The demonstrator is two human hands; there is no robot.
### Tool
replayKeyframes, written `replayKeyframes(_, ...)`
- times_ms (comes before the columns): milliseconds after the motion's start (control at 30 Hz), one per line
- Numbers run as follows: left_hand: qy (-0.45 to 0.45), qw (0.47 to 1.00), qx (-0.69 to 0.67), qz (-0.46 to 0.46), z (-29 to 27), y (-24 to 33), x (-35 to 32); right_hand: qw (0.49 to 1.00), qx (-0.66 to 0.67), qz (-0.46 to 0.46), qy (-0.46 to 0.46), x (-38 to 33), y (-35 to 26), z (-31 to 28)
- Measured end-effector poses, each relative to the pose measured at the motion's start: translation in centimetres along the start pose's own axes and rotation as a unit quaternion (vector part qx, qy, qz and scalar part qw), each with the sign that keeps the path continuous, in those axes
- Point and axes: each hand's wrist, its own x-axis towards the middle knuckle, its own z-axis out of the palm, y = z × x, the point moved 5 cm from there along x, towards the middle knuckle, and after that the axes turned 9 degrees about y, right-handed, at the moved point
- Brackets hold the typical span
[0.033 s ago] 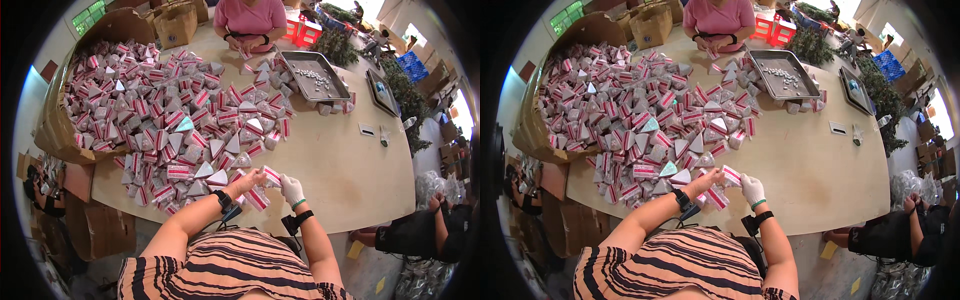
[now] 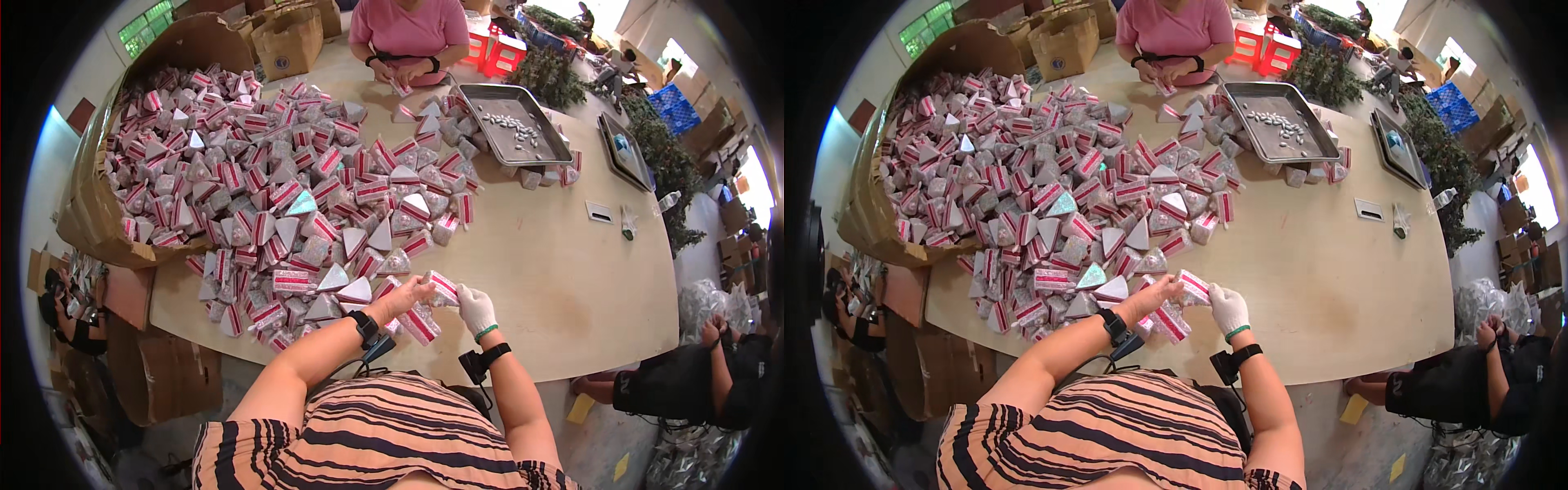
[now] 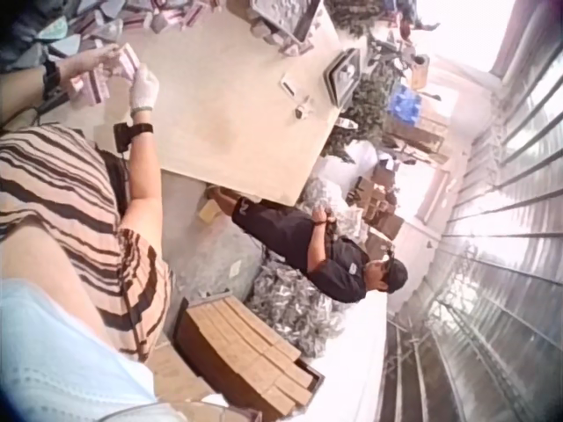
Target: The person sorts silver decorative stars from a bin, organizes them, and then prepares to pack or label smaller pink and white wedge-shaped packages, eventually donning a glove to handle the items.
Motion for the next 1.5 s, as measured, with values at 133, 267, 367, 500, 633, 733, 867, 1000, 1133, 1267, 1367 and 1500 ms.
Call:
replayKeyframes(133, 0.04, 0.994, 0.1, 0.018, 0.2, -0.4, 0.8, 0.96, -0.255, -0.108, 0.039, 0.8, -1.4, -0.7)
replayKeyframes(267, 0.122, 0.972, 0.196, 0.04, 1.5, -0.8, 0.9, 0.919, -0.374, -0.122, 0.04, 1.7, -0.6, -0.2)
replayKeyframes(367, 0.175, 0.945, 0.271, 0.052, 1.9, -1.2, 1.0, 0.893, -0.426, -0.141, 0.032, 2.2, -0.9, -0.3)
replayKeyframes(500, 0.195, 0.925, 0.323, 0.045, 2.4, -2.1, 1.3, 0.799, -0.531, -0.269, -0.081, 2.6, -1.6, 0.6)
replayKeyframes(633, 0.219, 0.91, 0.334, 0.111, 1.5, -3.5, 2.8, 0.903, -0.366, -0.223, -0.015, 4.8, -0.3, -1.1)
replayKeyframes(733, 0.194, 0.969, 0.155, 0.007, 1.5, -2.1, 1.9, 0.991, -0.085, 0.015, -0.097, 8.0, 4.4, -2.6)
replayKeyframes(867, 0.208, 0.97, 0.119, -0.038, 0.4, -3.2, 1.6, 0.935, 0.121, 0.294, -0.155, 11.6, 6.8, -3.3)
replayKeyframes(1000, 0.201, 0.972, 0.113, -0.042, 1.8, -0.8, 1.5, 0.897, 0.369, -0.087, -0.227, 25.7, 2.9, -11.5)
replayKeyframes(1133, 0.254, 0.961, 0.1, -0.047, -1.1, -3.3, -0.5, 0.78, 0.62, 0.08, -0.012, 25.4, -11.8, -11.8)
replayKeyframes(1267, 0.253, 0.96, 0.106, -0.06, -0.9, -3.8, -0.7, 0.872, 0.488, -0.024, 0.007, 24.6, -8.6, -10.4)
replayKeyframes(1367, 0.245, 0.965, 0.082, -0.054, -0.6, -3.5, -0.4, 0.897, 0.397, -0.127, -0.146, 19.8, -3.5, -7.5)
replayKeyframes(1500, 0.26, 0.958, 0.087, -0.079, -1.6, -3.3, -1.0, 0.856, 0.462, 0.163, -0.164, 11.9, 2.1, -2.7)
